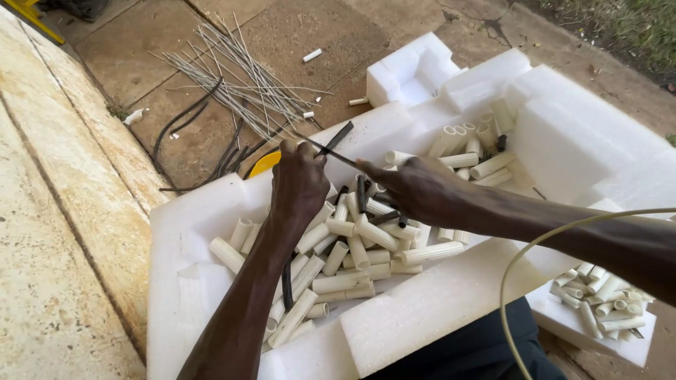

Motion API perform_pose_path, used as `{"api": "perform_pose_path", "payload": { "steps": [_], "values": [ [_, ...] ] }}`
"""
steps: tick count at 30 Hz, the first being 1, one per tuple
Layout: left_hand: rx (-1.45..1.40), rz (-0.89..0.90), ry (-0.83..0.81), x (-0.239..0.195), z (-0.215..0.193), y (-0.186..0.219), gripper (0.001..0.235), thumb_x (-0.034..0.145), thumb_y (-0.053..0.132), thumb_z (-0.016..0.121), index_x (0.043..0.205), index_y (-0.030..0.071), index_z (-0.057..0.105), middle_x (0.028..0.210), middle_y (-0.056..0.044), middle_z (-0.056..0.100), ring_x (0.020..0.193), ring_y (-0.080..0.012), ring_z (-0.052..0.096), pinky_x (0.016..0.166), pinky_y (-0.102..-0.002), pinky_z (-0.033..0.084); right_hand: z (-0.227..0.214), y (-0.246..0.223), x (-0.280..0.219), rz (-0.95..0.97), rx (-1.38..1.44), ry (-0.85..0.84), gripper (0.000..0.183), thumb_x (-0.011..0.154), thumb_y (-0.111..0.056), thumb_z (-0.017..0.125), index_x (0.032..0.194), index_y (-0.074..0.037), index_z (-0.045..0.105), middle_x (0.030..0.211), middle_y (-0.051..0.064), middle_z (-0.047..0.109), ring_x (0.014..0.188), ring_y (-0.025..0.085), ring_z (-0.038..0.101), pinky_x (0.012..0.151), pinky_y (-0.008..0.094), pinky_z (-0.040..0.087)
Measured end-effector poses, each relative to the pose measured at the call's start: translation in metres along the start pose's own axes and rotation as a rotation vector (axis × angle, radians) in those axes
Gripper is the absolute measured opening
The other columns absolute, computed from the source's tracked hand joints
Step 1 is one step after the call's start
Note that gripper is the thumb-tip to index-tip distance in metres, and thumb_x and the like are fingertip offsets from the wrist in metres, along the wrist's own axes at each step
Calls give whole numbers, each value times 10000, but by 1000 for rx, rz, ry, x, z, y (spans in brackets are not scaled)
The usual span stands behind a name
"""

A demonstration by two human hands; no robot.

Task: Cutting small sections of plastic tubing using a handheld hacksaw blade

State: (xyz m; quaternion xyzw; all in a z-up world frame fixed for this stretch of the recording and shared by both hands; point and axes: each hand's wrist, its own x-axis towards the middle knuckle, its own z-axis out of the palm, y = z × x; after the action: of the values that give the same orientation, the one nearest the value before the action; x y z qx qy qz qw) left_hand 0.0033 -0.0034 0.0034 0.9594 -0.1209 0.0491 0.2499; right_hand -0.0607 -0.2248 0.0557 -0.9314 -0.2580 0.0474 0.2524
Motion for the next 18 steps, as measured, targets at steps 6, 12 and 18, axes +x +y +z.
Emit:
{"api": "perform_pose_path", "payload": {
  "steps": [6,12,18],
  "values": [
    [11,55,-32,6,25,10,213,993,192,584,998,-18,622,1105,-208,560,896,-556,703,850,-643,583,7,11,12,75,-52,-77,541,853,-113,553,1393,-109,572,605,295,645,564,502,681,546,599,564],
    [-45,-36,1,10,16,-12,218,975,234,583,974,19,620,1067,-206,563,919,-566,685,851,-667,557,3,-3,14,-29,66,9,388,964,-90,478,1319,-16,615,495,240,603,397,377,645,468,467,593],
    [-90,13,14,7,22,4,187,987,192,564,984,25,647,1090,-208,570,923,-530,706,871,-614,575,-20,-8,-10,128,-32,-71,518,919,-145,503,1428,-196,581,658,321,667,584,509,692,578,582,600]
  ]
}}
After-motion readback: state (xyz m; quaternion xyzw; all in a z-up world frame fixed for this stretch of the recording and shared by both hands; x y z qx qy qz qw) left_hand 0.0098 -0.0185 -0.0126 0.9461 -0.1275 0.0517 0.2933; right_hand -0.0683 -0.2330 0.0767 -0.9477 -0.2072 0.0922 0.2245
